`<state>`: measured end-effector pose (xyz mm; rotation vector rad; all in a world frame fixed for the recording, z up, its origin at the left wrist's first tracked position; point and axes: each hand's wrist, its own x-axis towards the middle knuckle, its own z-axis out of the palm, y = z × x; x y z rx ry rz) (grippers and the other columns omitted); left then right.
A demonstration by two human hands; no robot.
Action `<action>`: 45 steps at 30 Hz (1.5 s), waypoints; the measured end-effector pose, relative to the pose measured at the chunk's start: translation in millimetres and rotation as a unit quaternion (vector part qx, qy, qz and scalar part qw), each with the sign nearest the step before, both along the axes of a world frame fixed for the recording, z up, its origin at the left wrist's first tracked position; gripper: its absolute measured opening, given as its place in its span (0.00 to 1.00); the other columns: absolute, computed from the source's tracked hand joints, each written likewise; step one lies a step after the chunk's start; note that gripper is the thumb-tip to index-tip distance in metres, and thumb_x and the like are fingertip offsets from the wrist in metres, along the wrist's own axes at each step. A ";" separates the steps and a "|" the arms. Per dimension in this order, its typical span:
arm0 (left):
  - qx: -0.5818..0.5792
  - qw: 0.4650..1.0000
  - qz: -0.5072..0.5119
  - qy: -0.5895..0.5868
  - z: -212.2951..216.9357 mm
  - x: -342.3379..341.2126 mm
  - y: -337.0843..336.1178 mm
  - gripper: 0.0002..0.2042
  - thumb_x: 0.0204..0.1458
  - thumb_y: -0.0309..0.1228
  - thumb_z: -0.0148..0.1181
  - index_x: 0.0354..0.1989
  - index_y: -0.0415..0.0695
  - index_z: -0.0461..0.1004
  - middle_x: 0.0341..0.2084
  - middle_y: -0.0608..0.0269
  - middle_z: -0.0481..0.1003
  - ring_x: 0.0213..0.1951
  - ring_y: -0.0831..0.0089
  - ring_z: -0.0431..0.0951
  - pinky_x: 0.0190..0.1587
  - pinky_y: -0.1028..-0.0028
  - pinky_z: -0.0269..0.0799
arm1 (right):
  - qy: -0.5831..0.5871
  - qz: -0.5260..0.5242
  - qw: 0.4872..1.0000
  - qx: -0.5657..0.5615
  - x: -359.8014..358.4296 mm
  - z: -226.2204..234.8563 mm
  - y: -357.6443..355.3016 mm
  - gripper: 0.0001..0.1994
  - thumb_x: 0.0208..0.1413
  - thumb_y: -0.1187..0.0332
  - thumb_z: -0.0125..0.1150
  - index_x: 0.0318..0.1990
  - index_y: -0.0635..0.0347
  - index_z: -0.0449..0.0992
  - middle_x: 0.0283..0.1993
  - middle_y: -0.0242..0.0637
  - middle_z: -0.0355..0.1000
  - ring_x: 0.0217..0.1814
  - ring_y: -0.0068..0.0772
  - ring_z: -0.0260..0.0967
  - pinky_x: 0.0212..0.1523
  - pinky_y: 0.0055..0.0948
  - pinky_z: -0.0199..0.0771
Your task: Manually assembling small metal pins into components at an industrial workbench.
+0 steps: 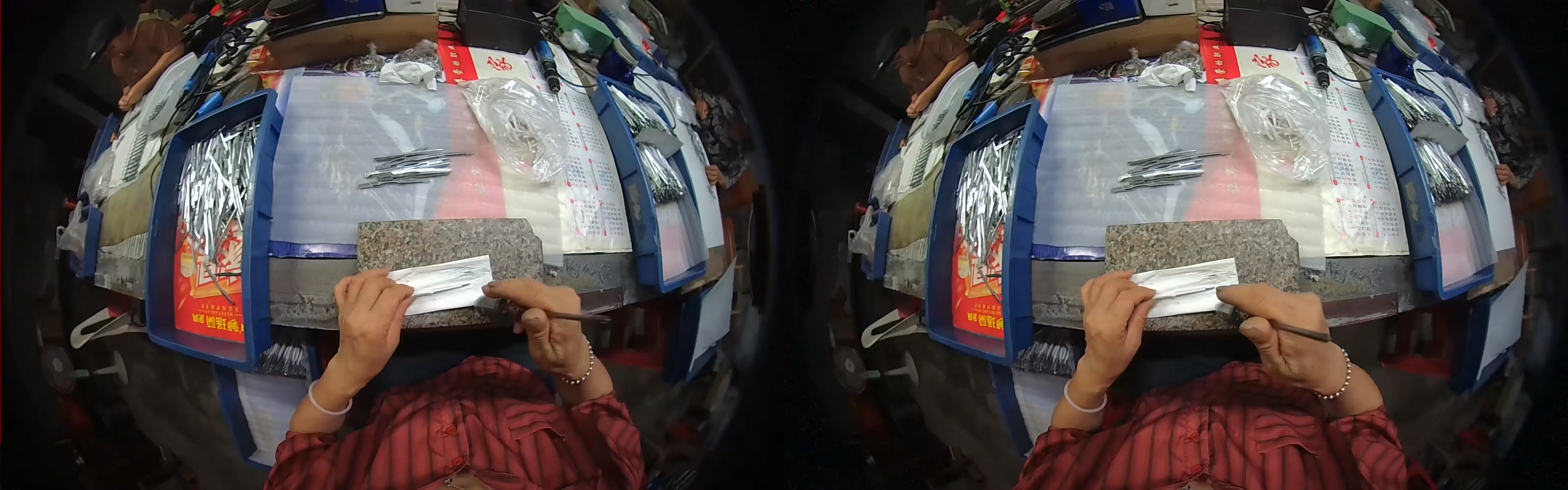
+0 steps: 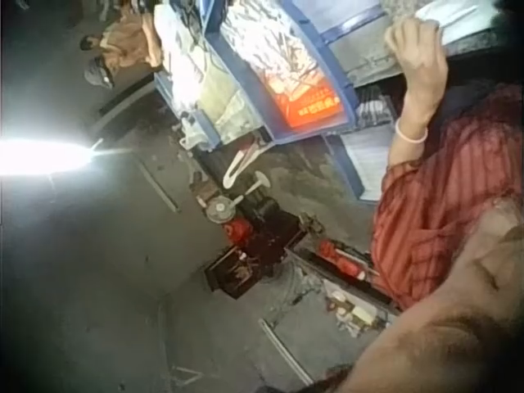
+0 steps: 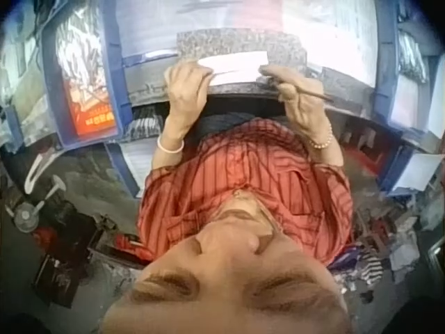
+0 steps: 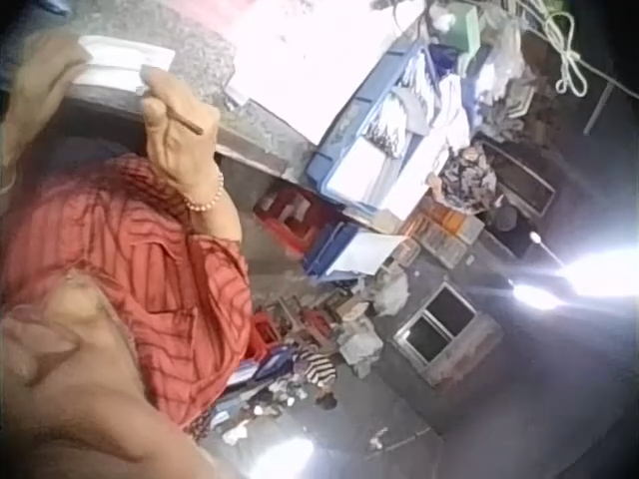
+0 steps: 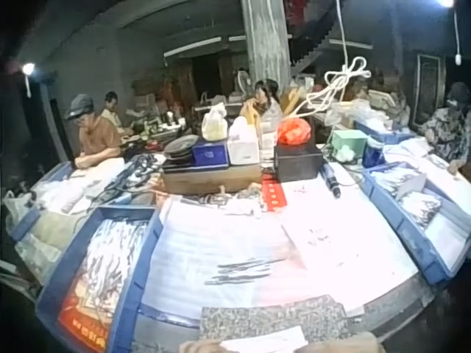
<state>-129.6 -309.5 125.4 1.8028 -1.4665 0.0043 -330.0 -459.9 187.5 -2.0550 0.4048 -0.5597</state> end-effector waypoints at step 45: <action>0.007 0.999 -0.018 0.027 -0.9 25.6 15.0 0.09 0.45 0.22 0.60 0.37 0.42 0.74 0.32 0.61 0.71 0.46 0.60 0.74 0.49 0.62 0.61 | -0.014 0.116 0.983 -0.141 101.9 -18.8 23.4 0.08 0.56 0.65 0.61 0.32 0.58 0.71 0.25 0.37 0.69 0.24 0.41 0.71 0.20 0.36 0.68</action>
